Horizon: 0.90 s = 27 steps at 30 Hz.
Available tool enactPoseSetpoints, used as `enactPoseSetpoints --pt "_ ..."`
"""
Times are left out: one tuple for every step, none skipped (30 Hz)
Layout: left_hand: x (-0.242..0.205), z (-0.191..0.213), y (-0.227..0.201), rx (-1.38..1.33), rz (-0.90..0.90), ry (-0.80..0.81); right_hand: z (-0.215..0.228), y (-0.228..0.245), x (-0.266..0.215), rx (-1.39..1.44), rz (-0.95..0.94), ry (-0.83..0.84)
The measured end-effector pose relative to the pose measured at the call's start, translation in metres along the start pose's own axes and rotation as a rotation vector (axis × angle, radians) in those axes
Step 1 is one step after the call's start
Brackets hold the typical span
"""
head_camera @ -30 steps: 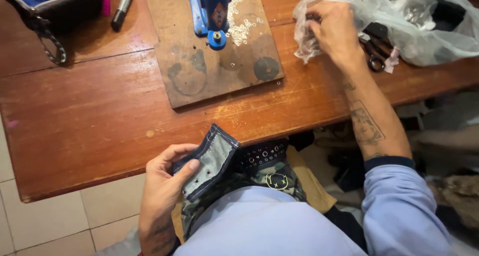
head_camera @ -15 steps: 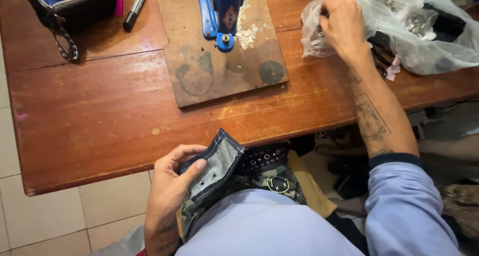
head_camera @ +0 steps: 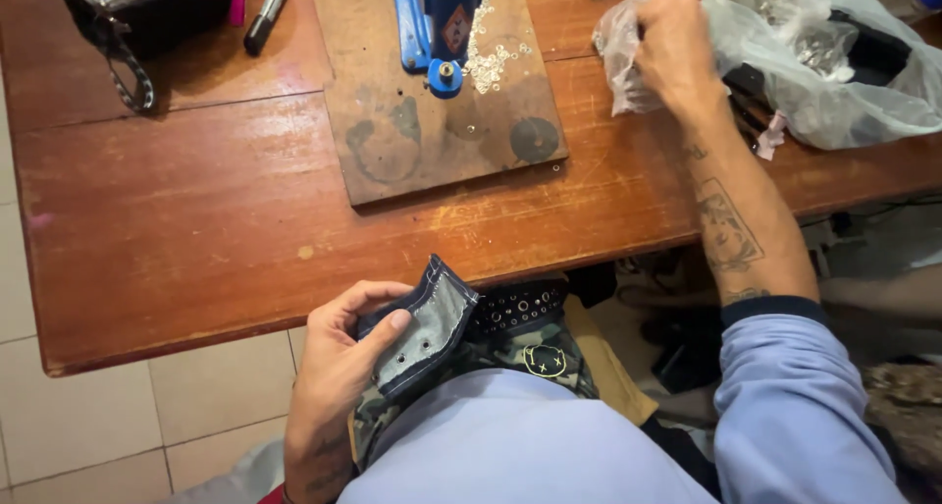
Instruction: Use a manual grommet press to attach metal eyelets to a fabric strap.
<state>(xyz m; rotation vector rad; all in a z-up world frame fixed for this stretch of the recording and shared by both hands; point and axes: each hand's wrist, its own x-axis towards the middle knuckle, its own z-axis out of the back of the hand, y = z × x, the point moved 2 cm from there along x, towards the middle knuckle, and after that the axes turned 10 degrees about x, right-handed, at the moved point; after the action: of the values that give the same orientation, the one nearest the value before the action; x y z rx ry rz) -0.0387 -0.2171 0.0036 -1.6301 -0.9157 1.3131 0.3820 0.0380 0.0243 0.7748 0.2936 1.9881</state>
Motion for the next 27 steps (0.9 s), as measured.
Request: enactPoseSetpoints --pt "0.0 0.0 0.0 0.001 0.004 0.005 0.005 0.007 0.001 -0.079 -0.007 -0.045" --pt "0.0 0.0 -0.001 0.003 0.008 0.01 0.01 0.014 0.003 -0.157 -0.015 -0.091" --pt "0.0 0.0 -0.002 0.002 0.008 0.013 0.011 0.009 0.0 -0.159 -0.017 -0.091" --pt "0.001 -0.001 -0.003 0.007 0.021 0.009 0.014 0.003 -0.004 -0.165 -0.027 -0.106" --pt "0.0 -0.002 -0.004 0.009 0.037 -0.001 0.014 -0.002 -0.006 -0.167 -0.035 -0.116" --pt "0.0 -0.003 -0.007 0.007 0.04 -0.002 0.016 -0.001 -0.009 -0.165 -0.035 -0.112" --pt "0.0 -0.003 -0.01 -0.007 0.038 0.0 0.017 -0.001 -0.009 -0.162 -0.077 -0.124" --pt "0.001 -0.004 -0.014 -0.021 0.036 0.003 0.019 -0.001 -0.01 -0.158 -0.118 -0.135" --pt "0.001 -0.004 -0.014 -0.022 0.037 0.003 0.021 0.002 -0.013 -0.158 -0.118 -0.134" --pt "0.002 -0.005 -0.015 -0.033 0.04 0.017 0.023 0.004 -0.015 -0.169 -0.165 -0.143" --pt "0.003 -0.005 -0.016 -0.043 0.042 0.029 0.025 0.006 -0.017 -0.179 -0.209 -0.153" --pt "0.005 -0.004 -0.015 -0.043 0.04 0.027 0.026 0.009 -0.022 -0.178 -0.207 -0.154" --pt "0.006 -0.004 -0.013 -0.041 0.026 0.039 0.029 0.013 -0.026 -0.11 -0.133 -0.224" --pt "0.007 -0.004 -0.012 -0.038 0.012 0.05 0.032 0.017 -0.03 -0.04 -0.059 -0.293" --pt "0.01 -0.003 -0.014 -0.042 0.002 0.036 0.027 0.04 -0.025 -0.034 -0.042 -0.291" --pt "0.012 -0.002 -0.015 -0.051 -0.016 0.053 0.021 0.061 -0.021 0.281 -0.073 -0.342" --pt "0.01 -0.003 -0.015 -0.06 -0.022 0.074 0.016 0.084 -0.025 0.595 -0.119 -0.382" --pt "0.011 -0.004 -0.016 -0.065 -0.019 0.065 0.0 0.097 -0.022 0.601 -0.118 -0.373" --pt "0.013 -0.006 -0.018 -0.055 -0.008 0.078 -0.017 0.108 -0.018 0.764 -0.193 -0.352" --pt "0.014 -0.007 -0.02 -0.046 0.002 0.091 -0.034 0.12 -0.016 0.926 -0.269 -0.326" --pt "0.014 -0.006 -0.023 -0.046 -0.002 0.083 -0.049 0.125 -0.011 0.93 -0.262 -0.322" --pt "0.014 -0.006 -0.027 -0.055 -0.011 0.097 -0.063 0.131 -0.006 0.982 -0.272 -0.316" --pt "0.015 -0.006 -0.03 -0.063 -0.02 0.11 -0.077 0.136 -0.001 1.035 -0.281 -0.309" --pt "0.014 -0.005 -0.031 -0.063 -0.024 0.102 -0.087 0.135 0.003 1.039 -0.274 -0.305" --pt "0.011 -0.004 -0.03 -0.083 -0.009 0.095 -0.097 0.135 0.006 1.027 -0.233 -0.31" --pt "0.008 -0.003 -0.029 -0.103 0.005 0.089 -0.108 0.136 0.009 1.015 -0.192 -0.316" --pt "0.007 -0.002 -0.026 -0.105 0.005 0.083 -0.112 0.142 0.012 1.018 -0.19 -0.311"
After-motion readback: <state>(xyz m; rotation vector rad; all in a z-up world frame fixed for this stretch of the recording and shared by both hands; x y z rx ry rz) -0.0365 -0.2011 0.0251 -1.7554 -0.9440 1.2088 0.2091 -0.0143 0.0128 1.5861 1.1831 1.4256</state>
